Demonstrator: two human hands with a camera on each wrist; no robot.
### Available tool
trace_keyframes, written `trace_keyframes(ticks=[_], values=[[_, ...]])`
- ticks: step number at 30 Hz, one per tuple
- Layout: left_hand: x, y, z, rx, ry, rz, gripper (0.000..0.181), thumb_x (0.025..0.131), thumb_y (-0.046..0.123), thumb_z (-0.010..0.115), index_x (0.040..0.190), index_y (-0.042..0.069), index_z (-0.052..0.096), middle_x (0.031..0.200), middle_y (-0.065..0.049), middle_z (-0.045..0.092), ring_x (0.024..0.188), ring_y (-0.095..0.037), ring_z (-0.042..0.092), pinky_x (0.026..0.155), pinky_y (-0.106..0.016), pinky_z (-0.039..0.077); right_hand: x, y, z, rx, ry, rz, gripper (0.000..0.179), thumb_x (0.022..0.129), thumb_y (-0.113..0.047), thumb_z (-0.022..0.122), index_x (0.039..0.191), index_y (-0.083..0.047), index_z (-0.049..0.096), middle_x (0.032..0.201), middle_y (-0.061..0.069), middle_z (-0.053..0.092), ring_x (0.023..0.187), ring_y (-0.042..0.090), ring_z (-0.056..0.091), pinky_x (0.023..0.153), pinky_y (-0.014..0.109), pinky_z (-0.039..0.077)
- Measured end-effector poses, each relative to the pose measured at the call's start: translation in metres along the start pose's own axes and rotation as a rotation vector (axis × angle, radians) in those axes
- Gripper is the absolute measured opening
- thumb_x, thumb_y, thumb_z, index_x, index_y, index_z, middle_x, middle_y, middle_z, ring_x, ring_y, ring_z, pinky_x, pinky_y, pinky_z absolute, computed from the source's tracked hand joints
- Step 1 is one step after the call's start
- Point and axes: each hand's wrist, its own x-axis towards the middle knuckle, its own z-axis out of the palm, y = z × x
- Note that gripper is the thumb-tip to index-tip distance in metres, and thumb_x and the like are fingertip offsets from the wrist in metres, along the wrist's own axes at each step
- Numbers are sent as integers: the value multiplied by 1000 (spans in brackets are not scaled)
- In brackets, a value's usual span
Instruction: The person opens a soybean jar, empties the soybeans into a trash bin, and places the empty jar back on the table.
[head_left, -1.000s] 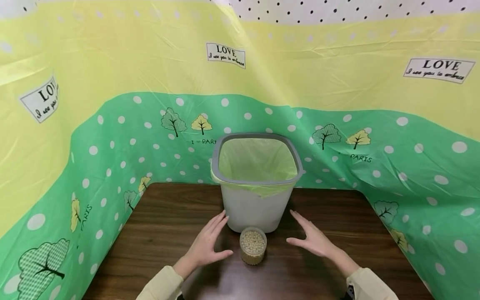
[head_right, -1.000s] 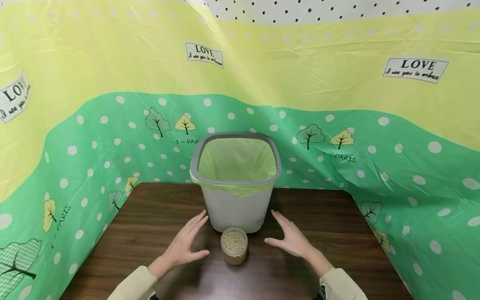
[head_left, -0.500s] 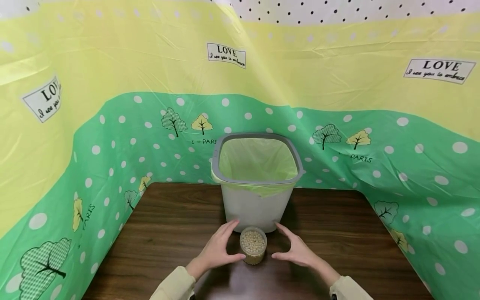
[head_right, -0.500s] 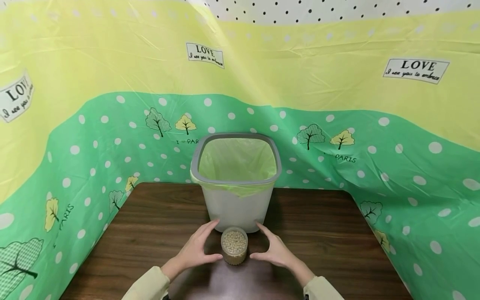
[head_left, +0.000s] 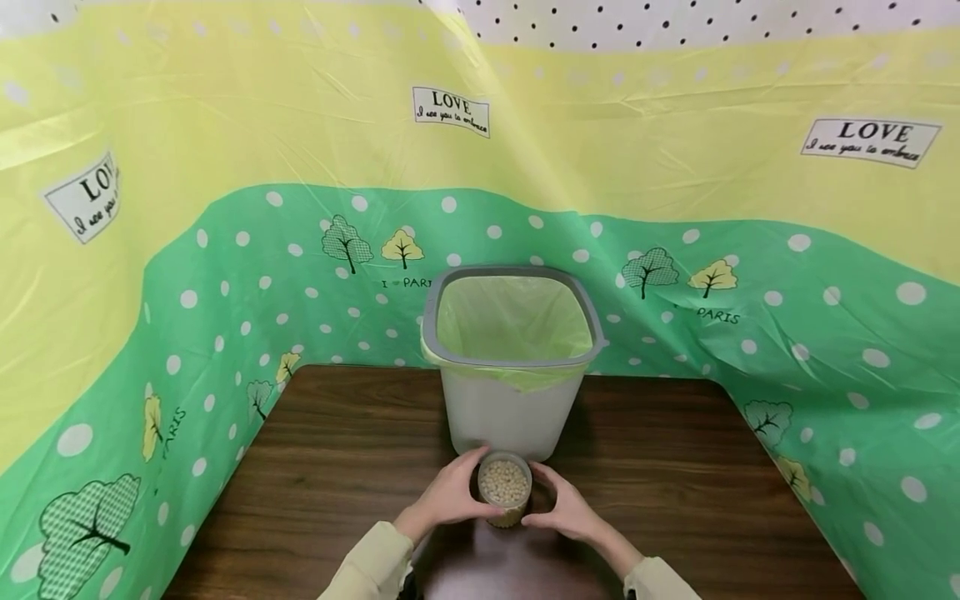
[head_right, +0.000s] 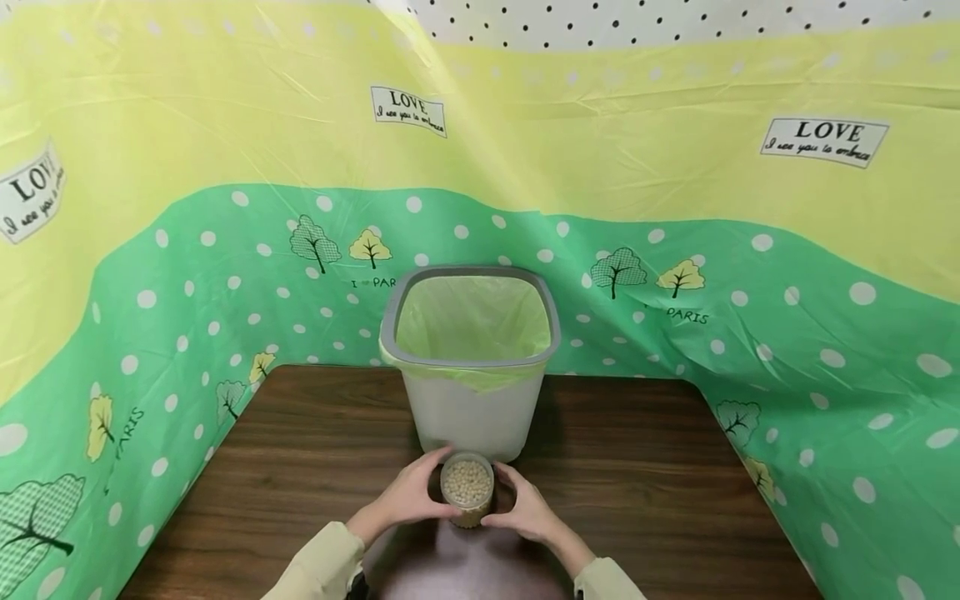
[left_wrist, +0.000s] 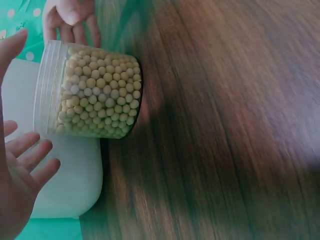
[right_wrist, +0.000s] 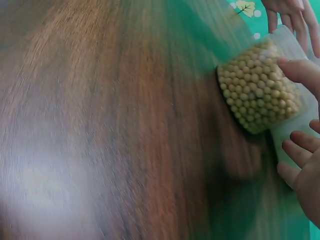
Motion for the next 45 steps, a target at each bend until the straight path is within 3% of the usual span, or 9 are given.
trace_keyframes(ticks=[6, 10, 14, 18, 25, 30, 35, 40, 45], values=[[7, -4, 5, -34, 15, -20, 91, 63, 51, 77, 135, 8, 41, 129, -8, 50, 114, -21, 50, 91, -37, 43, 4, 8, 14, 29, -9, -11, 78, 72, -19, 77, 134, 4, 35, 130, 22, 45, 118, 39, 43, 94, 52, 36], [11, -7, 9, -60, 25, -21, 89, 61, 47, 80, 131, 6, 45, 125, -8, 54, 110, -21, 53, 88, -36, 45, 7, 10, 20, 52, 0, -35, 77, 70, -15, 78, 132, 5, 36, 127, 22, 46, 115, 36, 47, 91, 38, 43], [16, -8, 11, -134, -14, -49, 88, 59, 41, 83, 129, 3, 45, 121, -9, 55, 106, -20, 54, 86, -33, 45, 13, 12, 26, 104, 15, -1, 82, 66, -16, 81, 133, 1, 36, 128, 18, 45, 115, 30, 45, 90, 26, 40], [18, -7, 12, -151, -45, -68, 87, 57, 37, 85, 128, 5, 46, 118, -7, 56, 104, -19, 55, 86, -32, 45, 16, 13, 31, 102, 49, -7, 84, 62, -16, 84, 132, -2, 38, 127, 16, 47, 113, 25, 46, 91, 27, 39], [15, 1, 7, -156, -29, -67, 82, 54, 34, 86, 123, 7, 49, 113, -2, 57, 100, -15, 55, 84, -29, 46, 14, 9, 30, 96, 58, 5, 86, 60, -18, 85, 133, -10, 40, 126, 9, 49, 113, 19, 47, 91, 26, 39], [12, 20, -13, -178, 22, -4, 84, 54, 38, 86, 122, 5, 50, 113, -3, 57, 100, -15, 55, 84, -29, 46, 8, -19, 17, 27, 65, -27, 84, 61, -25, 85, 133, -18, 41, 127, 2, 49, 114, 17, 46, 93, 32, 39], [9, 47, -49, -294, 74, 39, 82, 56, 34, 86, 123, 5, 49, 115, -4, 57, 100, -17, 57, 82, -29, 48, 9, -56, -2, 1, 86, -180, 81, 64, -20, 83, 133, -16, 42, 126, 4, 49, 112, 13, 46, 92, 32, 39], [6, 67, -75, -490, 78, 15, 77, 60, 23, 85, 126, 9, 47, 118, -3, 55, 100, -17, 57, 77, -28, 50, 10, -87, -14, 155, 69, -331, 75, 68, -7, 78, 132, -4, 39, 123, 8, 47, 106, 11, 50, 85, 26, 44], [5, 81, -85, -595, 83, 13, 77, 62, 15, 84, 128, 12, 45, 120, -3, 55, 104, -18, 55, 79, -27, 50, 11, -100, -14, 282, 102, -459, 73, 74, -18, 74, 131, 5, 36, 121, 2, 50, 106, 11, 50, 87, 25, 42]])
